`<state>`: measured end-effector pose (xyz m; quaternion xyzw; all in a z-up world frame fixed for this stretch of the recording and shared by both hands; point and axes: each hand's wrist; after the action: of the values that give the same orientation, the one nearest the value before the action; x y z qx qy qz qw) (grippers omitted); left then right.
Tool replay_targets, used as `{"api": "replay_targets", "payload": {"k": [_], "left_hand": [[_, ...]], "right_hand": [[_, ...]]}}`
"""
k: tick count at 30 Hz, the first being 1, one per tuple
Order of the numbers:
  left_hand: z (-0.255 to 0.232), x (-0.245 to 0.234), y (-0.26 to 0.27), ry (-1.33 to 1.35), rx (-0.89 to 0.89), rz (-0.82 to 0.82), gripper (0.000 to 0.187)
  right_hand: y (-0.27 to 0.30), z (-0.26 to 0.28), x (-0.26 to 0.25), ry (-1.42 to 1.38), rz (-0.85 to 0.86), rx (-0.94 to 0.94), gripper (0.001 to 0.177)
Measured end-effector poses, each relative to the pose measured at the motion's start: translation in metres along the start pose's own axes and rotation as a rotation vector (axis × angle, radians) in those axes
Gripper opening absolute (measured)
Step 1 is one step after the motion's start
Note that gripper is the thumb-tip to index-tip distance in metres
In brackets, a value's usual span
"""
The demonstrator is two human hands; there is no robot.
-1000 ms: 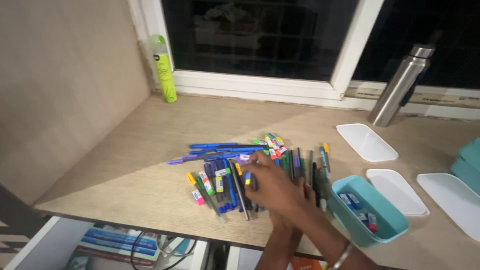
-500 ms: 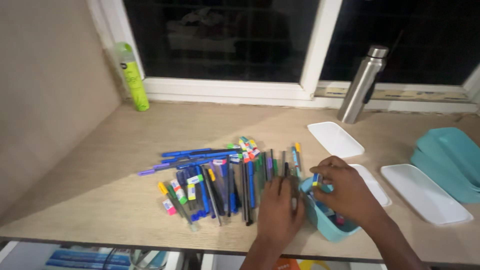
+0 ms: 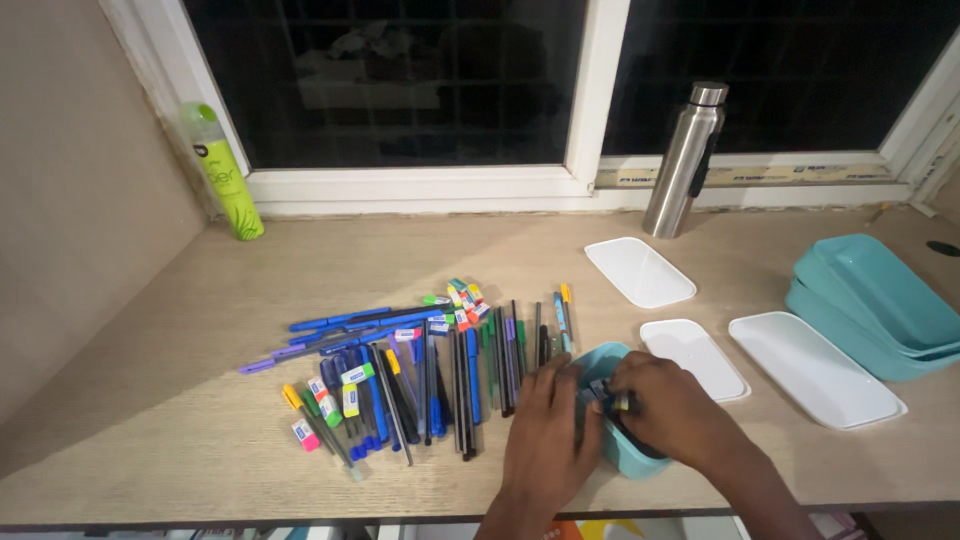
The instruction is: The person sorts a collection of pens, markers, and erasers on a desk, placing them into a blue plastic bin and stacking the bin onto others.
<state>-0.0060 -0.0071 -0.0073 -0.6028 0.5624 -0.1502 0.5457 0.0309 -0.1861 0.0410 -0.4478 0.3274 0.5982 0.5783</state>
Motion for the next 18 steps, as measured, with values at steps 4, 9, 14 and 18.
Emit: {"api": "replay_targets", "payload": {"k": [4,9,14,18], "left_hand": [[0.0,-0.001,-0.001,0.005,-0.012,0.022,0.043],[0.002,0.0,0.001,0.021,-0.011,0.008,0.042],[0.003,0.003,0.003,-0.013,0.003,-0.028,0.042],[0.005,0.003,0.003,0.006,-0.007,-0.014,0.041]], "right_hand": [[-0.002,0.003,0.008,0.044,-0.001,0.049,0.018],[-0.002,0.001,0.012,0.039,-0.052,0.014,0.027],[-0.003,0.001,0.015,0.13,-0.058,0.047,0.028],[-0.008,-0.002,0.019,0.193,-0.034,0.079,0.024]]}}
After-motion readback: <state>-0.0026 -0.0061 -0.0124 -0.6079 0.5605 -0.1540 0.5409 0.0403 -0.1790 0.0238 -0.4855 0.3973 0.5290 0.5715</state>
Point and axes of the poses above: each hand's wrist, its own y-axis away from the middle knuckle, its own x-axis out of the palm, z = x × y, and after that the axes turned 12 degrees about x, right-handed
